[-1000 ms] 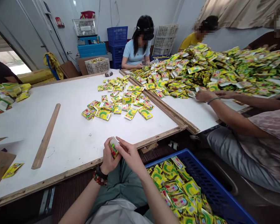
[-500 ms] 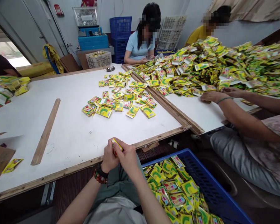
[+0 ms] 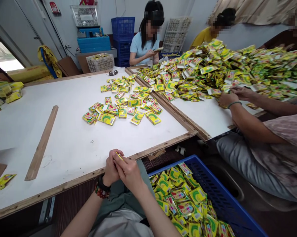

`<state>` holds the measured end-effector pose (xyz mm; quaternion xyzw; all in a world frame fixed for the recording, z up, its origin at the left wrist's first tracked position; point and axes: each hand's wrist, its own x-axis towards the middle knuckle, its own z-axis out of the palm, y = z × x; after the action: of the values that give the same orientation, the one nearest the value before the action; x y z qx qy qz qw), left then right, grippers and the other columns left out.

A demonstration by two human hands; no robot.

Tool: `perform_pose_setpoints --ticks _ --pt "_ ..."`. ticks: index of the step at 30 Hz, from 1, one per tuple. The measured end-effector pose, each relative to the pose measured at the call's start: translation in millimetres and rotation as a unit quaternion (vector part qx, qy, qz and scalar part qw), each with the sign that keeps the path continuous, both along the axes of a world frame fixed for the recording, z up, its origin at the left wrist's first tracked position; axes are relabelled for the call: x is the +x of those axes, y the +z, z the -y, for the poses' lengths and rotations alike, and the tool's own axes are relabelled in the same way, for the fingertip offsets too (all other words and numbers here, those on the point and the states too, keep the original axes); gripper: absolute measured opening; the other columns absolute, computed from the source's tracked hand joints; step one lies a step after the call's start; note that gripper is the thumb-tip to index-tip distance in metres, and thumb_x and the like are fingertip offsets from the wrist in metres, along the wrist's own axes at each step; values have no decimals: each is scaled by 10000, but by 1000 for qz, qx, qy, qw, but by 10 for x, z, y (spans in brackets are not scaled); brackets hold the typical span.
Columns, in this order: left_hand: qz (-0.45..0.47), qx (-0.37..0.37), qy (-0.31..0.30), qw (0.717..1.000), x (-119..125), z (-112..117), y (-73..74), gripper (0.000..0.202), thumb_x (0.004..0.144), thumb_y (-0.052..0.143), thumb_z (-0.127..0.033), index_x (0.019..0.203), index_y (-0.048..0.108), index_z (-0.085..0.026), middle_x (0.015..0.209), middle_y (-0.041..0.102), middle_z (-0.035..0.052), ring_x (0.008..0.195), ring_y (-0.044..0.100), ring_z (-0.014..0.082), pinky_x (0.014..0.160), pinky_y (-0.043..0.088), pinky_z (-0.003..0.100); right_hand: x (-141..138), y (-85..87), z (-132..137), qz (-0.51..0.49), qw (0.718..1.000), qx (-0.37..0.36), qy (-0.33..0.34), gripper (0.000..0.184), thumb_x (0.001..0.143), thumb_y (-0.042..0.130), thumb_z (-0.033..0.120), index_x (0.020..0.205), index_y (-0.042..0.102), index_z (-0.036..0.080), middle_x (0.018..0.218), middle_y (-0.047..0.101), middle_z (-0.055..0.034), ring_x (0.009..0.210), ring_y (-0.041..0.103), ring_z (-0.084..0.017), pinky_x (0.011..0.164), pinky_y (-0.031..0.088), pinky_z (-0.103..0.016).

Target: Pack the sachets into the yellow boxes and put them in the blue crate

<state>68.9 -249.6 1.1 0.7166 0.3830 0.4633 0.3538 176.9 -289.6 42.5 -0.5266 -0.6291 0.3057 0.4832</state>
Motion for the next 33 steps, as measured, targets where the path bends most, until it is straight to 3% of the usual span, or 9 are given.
perform_pose_setpoints --ticks 6,10,13,16,20,23,26,29,33 --pt "-6 -6 -8 1000 4 11 -16 160 836 501 -293 967 459 -212 804 568 11 630 546 135 583 433 257 4 -21 -8 45 999 24 1 335 907 512 234 1202 665 279 993 754 -80 799 707 -193 710 533 -287" --pt "-16 13 -54 998 -19 1 13 463 733 643 -365 1113 432 -203 944 578 41 658 537 133 597 448 265 183 127 123 144 989 30 -2 332 908 470 199 1153 691 225 846 764 -68 694 698 -162 623 493 -237" --pt "-3 21 -67 998 -29 -16 13 584 739 650 -460 1200 404 -198 1057 566 82 775 553 165 668 479 298 545 281 306 340 925 -139 -97 271 873 503 210 966 757 202 753 758 -100 664 709 -229 602 488 -288" --pt "0 13 -54 998 0 -35 4 423 838 569 -408 1177 426 -200 1012 573 76 788 549 162 674 478 293 979 314 202 437 847 -258 -158 273 875 533 330 919 761 185 805 753 -151 763 713 -322 668 505 -381" --pt "-34 15 -42 998 50 -49 2 274 877 539 -322 1112 479 -196 944 584 61 762 550 154 661 466 284 1408 141 -620 327 893 -221 -217 479 885 528 244 1350 506 131 1436 450 -220 1294 460 -326 1035 348 -441" --pt "-33 6 -22 999 58 -51 3 231 893 524 -317 1084 502 -188 921 588 59 744 549 151 649 470 280 1597 13 -1339 279 899 -223 -254 613 888 531 267 1432 347 53 1512 268 -285 1413 222 -374 1091 184 -564" --pt "-7 -18 -9 1000 63 -59 5 251 919 486 -347 1107 516 -183 947 602 73 777 567 162 670 490 291 1618 -39 -1685 220 918 -220 -248 602 888 517 301 1415 368 50 1417 411 -300 1360 306 -396 1060 127 -653" --pt "43 -58 12 997 77 -85 9 379 958 390 -405 1261 466 -190 1188 563 130 1010 573 210 788 517 337 1419 -94 -1509 150 948 -204 -192 584 868 523 307 1398 421 84 1305 544 -249 1244 460 -357 1043 254 -595" --pt "124 -98 22 987 65 -124 20 617 931 406 -517 1445 244 -217 1494 304 145 1314 403 269 1033 420 433 862 -254 -718 0 982 -184 -47 630 850 536 358 1445 369 234 1251 619 -85 1090 602 -228 932 459 -390"
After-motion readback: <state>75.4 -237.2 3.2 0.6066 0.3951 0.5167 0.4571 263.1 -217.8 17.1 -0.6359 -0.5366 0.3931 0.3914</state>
